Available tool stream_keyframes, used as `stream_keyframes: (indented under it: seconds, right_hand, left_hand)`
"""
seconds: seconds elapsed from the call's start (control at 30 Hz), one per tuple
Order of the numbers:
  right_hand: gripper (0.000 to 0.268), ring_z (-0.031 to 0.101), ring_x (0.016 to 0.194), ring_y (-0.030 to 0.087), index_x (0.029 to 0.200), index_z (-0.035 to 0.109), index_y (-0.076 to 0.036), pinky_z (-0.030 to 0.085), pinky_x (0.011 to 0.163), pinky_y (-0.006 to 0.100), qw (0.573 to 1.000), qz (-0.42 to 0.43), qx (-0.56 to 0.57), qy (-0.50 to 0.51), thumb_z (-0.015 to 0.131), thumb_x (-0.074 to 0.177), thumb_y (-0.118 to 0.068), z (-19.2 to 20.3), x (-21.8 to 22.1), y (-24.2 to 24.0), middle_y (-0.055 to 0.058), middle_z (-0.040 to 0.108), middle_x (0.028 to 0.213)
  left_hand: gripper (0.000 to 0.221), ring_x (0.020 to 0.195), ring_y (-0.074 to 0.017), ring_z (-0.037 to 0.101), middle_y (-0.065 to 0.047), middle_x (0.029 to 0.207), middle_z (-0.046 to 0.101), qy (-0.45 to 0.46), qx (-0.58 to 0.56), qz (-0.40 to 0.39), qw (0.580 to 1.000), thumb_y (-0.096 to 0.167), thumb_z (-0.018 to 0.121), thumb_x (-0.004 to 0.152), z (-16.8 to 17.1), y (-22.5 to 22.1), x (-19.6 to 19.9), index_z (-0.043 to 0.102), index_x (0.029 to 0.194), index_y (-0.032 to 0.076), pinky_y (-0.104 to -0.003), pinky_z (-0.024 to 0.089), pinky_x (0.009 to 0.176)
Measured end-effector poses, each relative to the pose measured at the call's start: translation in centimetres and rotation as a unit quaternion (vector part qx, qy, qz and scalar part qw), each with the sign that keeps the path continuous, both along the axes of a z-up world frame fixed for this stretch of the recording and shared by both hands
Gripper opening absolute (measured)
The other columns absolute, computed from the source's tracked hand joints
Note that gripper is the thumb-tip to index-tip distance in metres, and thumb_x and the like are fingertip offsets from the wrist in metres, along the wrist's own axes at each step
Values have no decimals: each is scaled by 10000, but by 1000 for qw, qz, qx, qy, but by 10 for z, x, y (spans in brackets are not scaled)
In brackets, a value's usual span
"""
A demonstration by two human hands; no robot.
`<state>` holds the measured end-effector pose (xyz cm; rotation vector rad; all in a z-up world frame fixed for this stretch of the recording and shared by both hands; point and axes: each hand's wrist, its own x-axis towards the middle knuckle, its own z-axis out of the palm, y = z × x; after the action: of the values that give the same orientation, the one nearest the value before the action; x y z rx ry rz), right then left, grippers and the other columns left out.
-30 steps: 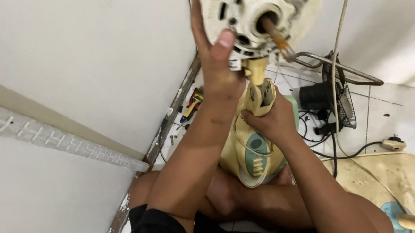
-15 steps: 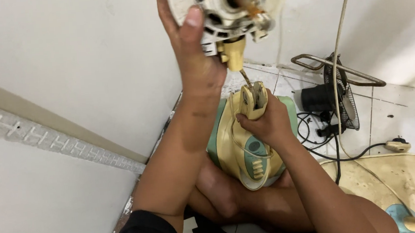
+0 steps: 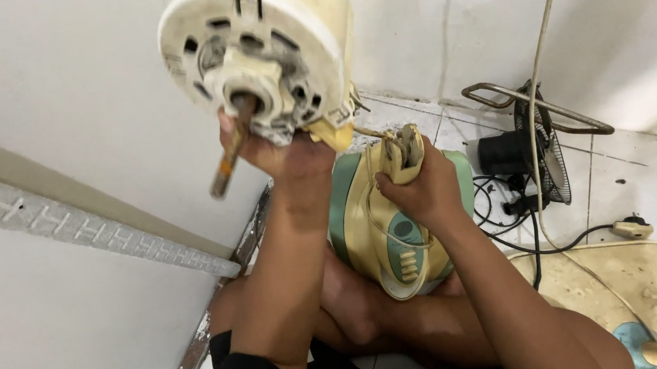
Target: Disassembling the motor housing and internal components of an electric fan using a screwdriver and manual force.
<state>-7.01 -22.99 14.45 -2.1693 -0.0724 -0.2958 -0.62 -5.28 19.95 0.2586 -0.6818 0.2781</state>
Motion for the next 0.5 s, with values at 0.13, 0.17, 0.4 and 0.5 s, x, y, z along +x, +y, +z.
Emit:
stream_keyframes:
  seconds: [0.13, 0.17, 0.4, 0.5]
  right_hand:
    - [672, 677, 1050, 526, 1349, 588, 11, 598, 834, 619, 1000, 6, -4, -10, 855, 781, -230, -8, 15, 2, 282, 704, 1090]
    - [681, 682, 1048, 516, 1348, 598, 3, 598, 838, 604, 1000, 3, -7, -13, 866, 768, -232, -17, 23, 1, 272, 709, 1092]
    - [621, 690, 1030, 506, 1204, 649, -20, 575, 865, 601, 998, 26, -54, 1, 864, 730, -359, -20, 68, 23, 268, 726, 1051]
    - [606, 716, 970, 479, 1162, 681, -42, 595, 809, 556, 998, 31, -44, -25, 906, 696, -358, -49, 91, 28, 237, 741, 984]
  left_hand:
    - [589, 1227, -246, 637, -104, 1368, 657, 2, -1, 2, 1000, 325, 654, 941, -12, 4, -12, 507, 1475, 122, -403, 502, 1093]
    - [623, 1238, -247, 634, -102, 1386, 648, 2, -2, 4, 1000, 310, 657, 929, -15, 6, -15, 481, 1503, 140, -408, 502, 1104]
    - [835, 1295, -252, 617, -89, 1479, 606, 12, -9, 4, 1000, 234, 667, 868, -35, 3, -8, 351, 1641, 231, -429, 502, 1159]
    - [932, 1318, -254, 611, -84, 1516, 589, 17, -11, 1, 1000, 204, 672, 843, -39, 3, 11, 300, 1696, 267, -438, 502, 1181]
